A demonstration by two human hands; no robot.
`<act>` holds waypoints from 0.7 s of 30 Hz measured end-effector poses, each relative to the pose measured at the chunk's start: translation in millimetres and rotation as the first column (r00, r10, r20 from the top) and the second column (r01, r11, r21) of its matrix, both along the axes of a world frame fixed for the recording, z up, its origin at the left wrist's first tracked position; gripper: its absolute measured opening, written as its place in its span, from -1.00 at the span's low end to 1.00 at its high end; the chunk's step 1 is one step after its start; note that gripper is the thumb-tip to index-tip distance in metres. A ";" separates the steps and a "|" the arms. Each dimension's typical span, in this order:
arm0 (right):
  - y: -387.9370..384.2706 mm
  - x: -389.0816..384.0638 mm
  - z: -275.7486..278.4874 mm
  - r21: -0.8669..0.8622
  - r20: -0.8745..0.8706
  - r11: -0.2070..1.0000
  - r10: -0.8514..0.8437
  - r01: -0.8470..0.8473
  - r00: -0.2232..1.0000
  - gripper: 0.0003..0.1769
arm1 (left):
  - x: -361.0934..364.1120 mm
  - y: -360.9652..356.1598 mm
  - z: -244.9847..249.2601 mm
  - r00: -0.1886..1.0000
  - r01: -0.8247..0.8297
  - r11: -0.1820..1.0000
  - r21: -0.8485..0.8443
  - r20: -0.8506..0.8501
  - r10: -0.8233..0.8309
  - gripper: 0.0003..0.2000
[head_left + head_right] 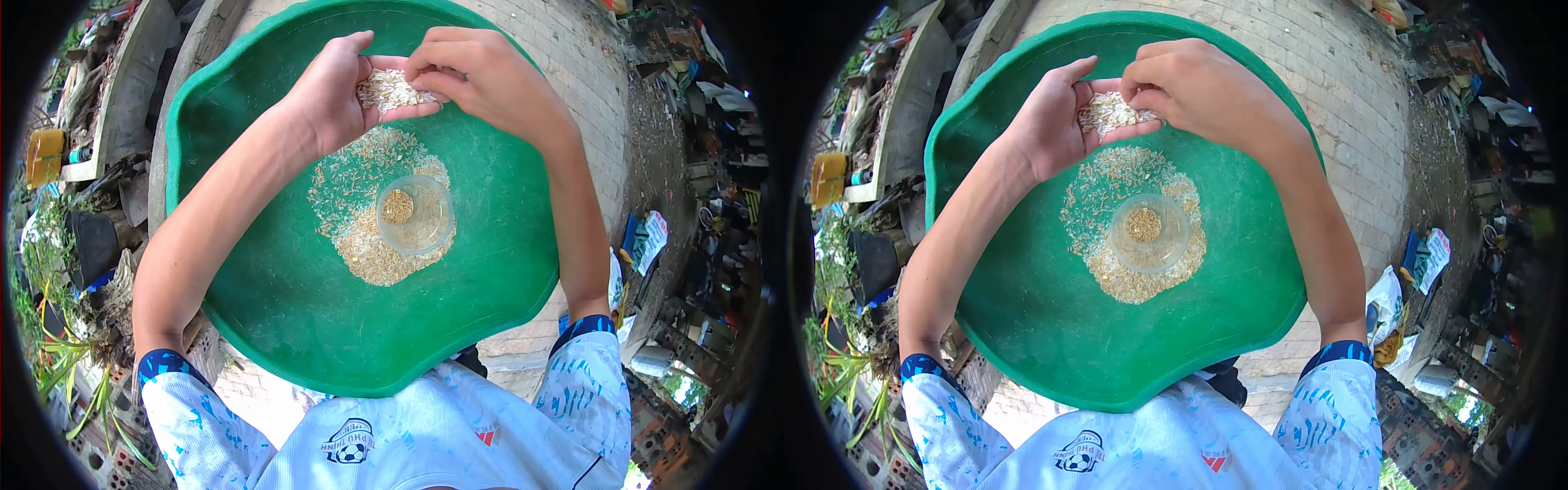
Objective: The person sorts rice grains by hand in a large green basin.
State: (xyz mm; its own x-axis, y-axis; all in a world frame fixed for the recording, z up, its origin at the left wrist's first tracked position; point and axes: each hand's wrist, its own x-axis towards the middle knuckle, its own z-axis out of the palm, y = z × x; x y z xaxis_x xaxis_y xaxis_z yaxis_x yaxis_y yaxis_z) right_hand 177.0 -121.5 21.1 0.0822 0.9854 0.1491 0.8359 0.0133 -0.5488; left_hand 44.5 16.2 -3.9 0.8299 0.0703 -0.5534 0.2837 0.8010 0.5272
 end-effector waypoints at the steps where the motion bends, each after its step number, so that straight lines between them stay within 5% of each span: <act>1: -0.5 0.3 -0.3 -0.001 0.023 1.000 0.007 -0.007 1.000 -0.87 | 0.8 -1.4 0.3 1.000 0.005 1.000 -0.010 0.010 -0.005 -0.38; 10: -4.6 1.4 -6.6 0.106 0.087 0.994 0.031 -0.040 0.996 -0.79 | 7.7 -7.4 6.0 0.998 0.054 0.994 0.098 -0.025 -0.052 -0.47; 16: -4.1 -0.1 10.5 -0.042 -0.112 0.999 -0.011 0.006 0.994 -0.90 | 3.6 -10.6 1.2 0.997 -0.009 1.000 0.022 -0.074 0.010 -0.45; 18: -4.0 -1.6 9.2 -0.074 -0.394 0.996 -0.071 0.046 0.916 -0.95 | 2.6 -14.7 5.7 0.999 0.000 0.999 0.047 -0.052 0.002 -0.42; 21: -1.3 -3.7 4.9 -0.096 -0.539 0.994 -0.094 0.050 0.837 -0.93 | 2.4 -14.9 5.1 0.999 0.017 0.997 0.076 -0.047 -0.013 -0.37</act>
